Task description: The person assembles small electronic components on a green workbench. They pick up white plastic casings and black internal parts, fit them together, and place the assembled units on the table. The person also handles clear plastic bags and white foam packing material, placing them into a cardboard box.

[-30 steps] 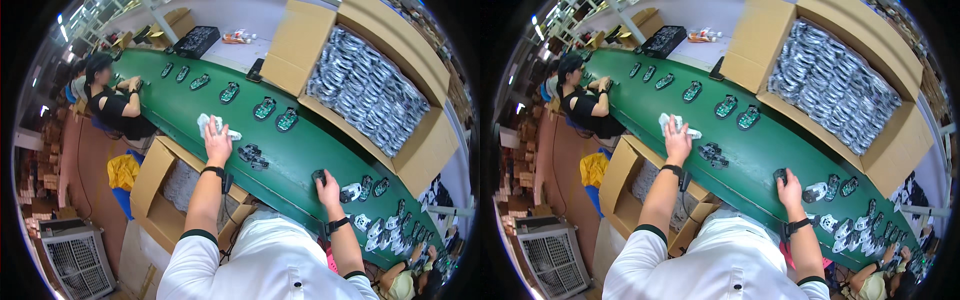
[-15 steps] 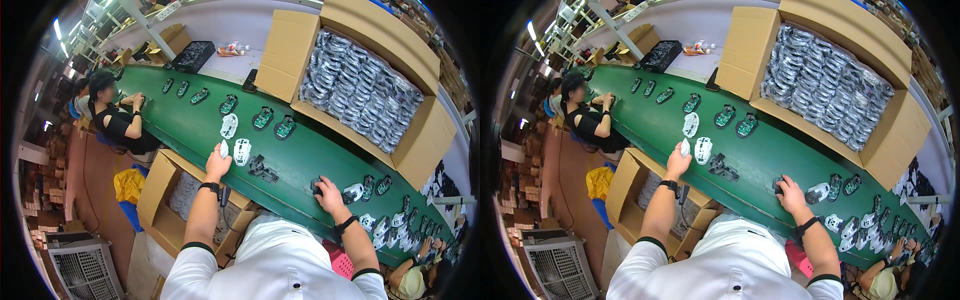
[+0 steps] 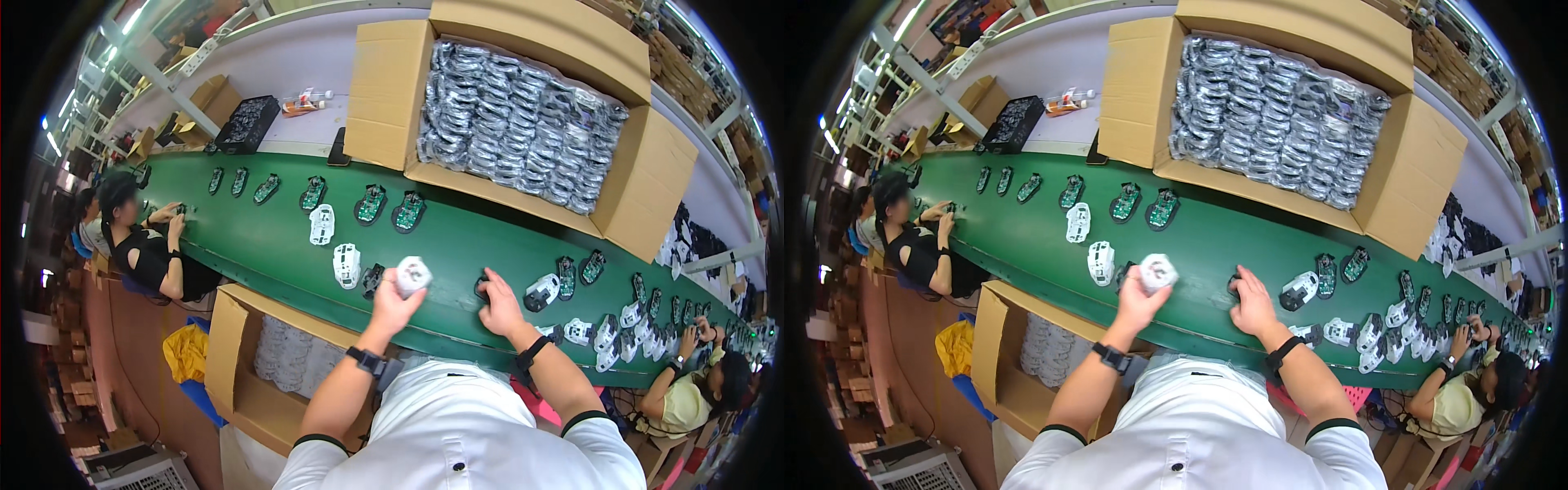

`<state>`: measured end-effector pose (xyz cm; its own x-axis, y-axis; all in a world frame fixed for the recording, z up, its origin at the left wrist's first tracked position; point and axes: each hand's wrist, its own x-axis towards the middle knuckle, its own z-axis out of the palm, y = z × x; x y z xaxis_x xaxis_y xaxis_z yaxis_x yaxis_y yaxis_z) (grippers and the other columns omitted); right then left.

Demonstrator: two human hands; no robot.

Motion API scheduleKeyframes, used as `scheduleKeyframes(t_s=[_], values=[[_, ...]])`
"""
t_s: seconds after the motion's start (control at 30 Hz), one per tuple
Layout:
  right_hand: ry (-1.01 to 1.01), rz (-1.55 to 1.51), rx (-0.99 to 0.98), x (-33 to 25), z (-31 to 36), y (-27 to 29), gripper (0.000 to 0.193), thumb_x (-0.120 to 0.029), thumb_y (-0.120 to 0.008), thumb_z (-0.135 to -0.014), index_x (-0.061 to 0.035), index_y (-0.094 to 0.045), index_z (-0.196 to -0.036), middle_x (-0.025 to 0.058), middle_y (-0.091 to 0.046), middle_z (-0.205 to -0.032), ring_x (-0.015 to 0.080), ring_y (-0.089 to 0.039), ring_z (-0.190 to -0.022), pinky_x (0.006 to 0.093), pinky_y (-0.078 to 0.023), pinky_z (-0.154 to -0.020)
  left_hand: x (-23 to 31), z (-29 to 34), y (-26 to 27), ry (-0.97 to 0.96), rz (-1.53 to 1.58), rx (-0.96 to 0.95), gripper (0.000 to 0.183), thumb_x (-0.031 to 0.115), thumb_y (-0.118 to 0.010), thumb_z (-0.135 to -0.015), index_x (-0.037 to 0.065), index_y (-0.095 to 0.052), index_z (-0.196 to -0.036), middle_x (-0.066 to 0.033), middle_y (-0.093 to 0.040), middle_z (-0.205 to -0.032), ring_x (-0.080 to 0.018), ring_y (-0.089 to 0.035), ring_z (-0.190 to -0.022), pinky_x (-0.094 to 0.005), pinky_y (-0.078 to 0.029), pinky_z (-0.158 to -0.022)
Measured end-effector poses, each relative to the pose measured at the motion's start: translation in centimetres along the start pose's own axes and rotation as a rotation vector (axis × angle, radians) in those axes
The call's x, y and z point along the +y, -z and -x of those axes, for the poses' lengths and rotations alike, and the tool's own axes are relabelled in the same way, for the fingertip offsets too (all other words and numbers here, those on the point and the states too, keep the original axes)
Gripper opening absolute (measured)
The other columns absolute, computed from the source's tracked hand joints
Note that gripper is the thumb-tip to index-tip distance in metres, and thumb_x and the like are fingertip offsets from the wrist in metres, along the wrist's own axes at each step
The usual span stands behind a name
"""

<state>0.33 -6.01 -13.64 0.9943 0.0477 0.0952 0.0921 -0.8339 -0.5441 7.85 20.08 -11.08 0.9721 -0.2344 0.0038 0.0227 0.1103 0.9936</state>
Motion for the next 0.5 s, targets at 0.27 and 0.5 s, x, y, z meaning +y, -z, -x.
scheduleKeyframes(t_s=[0.27,0.5], values=[[-0.118,0.141,-0.09,-0.7,1.8,-0.4,0.066,-0.016,-0.075,-0.079,-0.0079,-0.052,-0.14,0.015,-0.048,-0.146,0.0374,-0.05,-0.124,0.0449,-0.048,-0.104,-0.8,0.0,-3.9,-0.507,-0.746,-0.023,0.056,0.007,-0.075,-0.079,0.007,-0.052,-0.13,-0.0198,-0.068,-0.104,-0.0398,-0.068,-0.092,-0.0438,-0.056,-0.08],[-0.212,0.125,-0.075,-1.1,3.5,0.2,0.072,-0.023,-0.08,-0.076,-0.0009,-0.051,-0.139,0.0162,-0.051,-0.143,0.0379,-0.053,-0.119,0.044,-0.052,-0.097,2.3,2.0,-0.6,0.14,-0.78,-0.101,0.072,0.015,-0.078,-0.076,0.013,-0.051,-0.143,-0.0191,-0.072,-0.098,-0.0342,-0.071,-0.092,-0.0388,-0.056,-0.08]])
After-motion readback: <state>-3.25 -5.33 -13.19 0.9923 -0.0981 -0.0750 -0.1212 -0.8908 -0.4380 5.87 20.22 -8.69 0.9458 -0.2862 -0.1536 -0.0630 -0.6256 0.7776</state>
